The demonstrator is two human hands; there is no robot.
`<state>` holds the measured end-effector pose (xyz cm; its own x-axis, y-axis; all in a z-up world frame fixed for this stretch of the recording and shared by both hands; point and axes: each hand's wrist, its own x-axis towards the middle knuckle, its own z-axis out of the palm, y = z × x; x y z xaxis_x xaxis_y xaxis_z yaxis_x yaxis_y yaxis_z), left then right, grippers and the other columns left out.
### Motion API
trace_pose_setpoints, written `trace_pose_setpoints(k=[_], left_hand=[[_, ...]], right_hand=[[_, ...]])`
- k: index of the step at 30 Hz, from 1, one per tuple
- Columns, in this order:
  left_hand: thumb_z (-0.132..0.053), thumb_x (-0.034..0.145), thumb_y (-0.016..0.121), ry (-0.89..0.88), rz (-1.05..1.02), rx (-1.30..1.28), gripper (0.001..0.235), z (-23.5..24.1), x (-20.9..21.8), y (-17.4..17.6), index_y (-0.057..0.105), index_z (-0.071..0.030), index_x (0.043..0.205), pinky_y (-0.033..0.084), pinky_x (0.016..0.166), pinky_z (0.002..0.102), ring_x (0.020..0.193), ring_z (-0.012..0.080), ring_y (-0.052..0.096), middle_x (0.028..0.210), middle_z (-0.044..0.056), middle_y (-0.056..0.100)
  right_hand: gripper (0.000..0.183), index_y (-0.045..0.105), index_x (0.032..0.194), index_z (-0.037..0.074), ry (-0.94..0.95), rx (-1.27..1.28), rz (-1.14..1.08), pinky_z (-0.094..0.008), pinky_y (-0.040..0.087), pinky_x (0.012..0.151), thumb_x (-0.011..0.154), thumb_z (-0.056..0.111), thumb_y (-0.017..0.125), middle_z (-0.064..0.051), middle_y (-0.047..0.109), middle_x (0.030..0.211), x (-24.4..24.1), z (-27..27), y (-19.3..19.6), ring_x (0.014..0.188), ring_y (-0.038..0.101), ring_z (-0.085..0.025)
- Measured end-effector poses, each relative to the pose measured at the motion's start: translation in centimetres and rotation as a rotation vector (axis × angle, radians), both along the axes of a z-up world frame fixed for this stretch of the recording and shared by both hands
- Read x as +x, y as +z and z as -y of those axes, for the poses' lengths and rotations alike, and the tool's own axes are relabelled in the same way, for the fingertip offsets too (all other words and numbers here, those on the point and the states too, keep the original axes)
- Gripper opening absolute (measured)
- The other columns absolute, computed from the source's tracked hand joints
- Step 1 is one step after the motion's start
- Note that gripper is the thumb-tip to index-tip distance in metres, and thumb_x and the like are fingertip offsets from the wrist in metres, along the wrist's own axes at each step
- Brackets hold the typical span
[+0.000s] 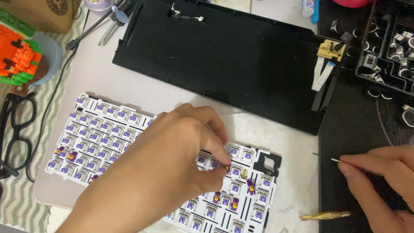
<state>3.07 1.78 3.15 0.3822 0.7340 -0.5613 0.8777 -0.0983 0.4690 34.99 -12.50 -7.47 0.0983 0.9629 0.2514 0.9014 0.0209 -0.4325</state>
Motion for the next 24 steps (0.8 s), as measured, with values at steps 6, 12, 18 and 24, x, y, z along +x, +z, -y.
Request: trace_pose_setpoints(k=[6, 12, 18, 24], left_hand=[[-0.030, 0.078, 0.105, -0.071, 0.102, 0.091, 0.015, 0.2, -0.7, -1.4, 0.105, -0.033, 0.092, 0.052, 0.105, 0.039, 0.115, 0.0091, 0.075, 0.112, -0.020, 0.084], [-0.028, 0.094, 0.092, -0.137, 0.392, 0.213, 0.015, 0.8, -3.1, -2.4, 0.100, -0.025, 0.106, 0.053, 0.107, 0.039, 0.126, 0.0151, 0.074, 0.122, -0.013, 0.082], [-0.025, 0.098, 0.085, -0.071, 0.498, 0.391, 0.017, 1.6, -5.2, -1.9, 0.096, -0.025, 0.111, 0.067, 0.085, 0.034, 0.121, 0.0148, 0.088, 0.132, -0.004, 0.086], [-0.023, 0.096, 0.085, 0.013, 0.454, 0.726, 0.008, 5.7, -6.2, -2.6, 0.092, -0.019, 0.098, 0.058, 0.110, 0.045, 0.121, 0.0200, 0.080, 0.121, -0.002, 0.084]], right_hand=[[0.018, 0.089, 0.120, 0.011, -0.071, -0.070, -0.108, -0.034, 0.057, 0.096, 0.104, 0.008, 0.082, -0.011, 0.078, 0.110, -0.5, -0.2, 0.0, 0.094, 0.071, -0.021], [0.011, 0.091, 0.093, 0.023, 0.165, -0.053, -0.134, -0.022, 0.057, 0.060, 0.090, 0.016, 0.083, 0.005, 0.084, 0.087, -3.7, -2.4, 3.8, 0.052, 0.070, -0.006], [0.011, 0.089, 0.104, 0.014, 0.204, 0.017, -0.008, -0.034, 0.058, 0.087, 0.094, 0.015, 0.084, -0.006, 0.083, 0.103, -3.9, -3.8, 4.7, 0.087, 0.078, -0.017], [0.031, 0.091, 0.125, 0.016, 0.213, -0.038, 0.198, -0.051, 0.056, 0.097, 0.095, 0.025, 0.085, -0.009, 0.078, 0.118, -0.4, -2.1, 4.1, 0.101, 0.074, -0.029]])
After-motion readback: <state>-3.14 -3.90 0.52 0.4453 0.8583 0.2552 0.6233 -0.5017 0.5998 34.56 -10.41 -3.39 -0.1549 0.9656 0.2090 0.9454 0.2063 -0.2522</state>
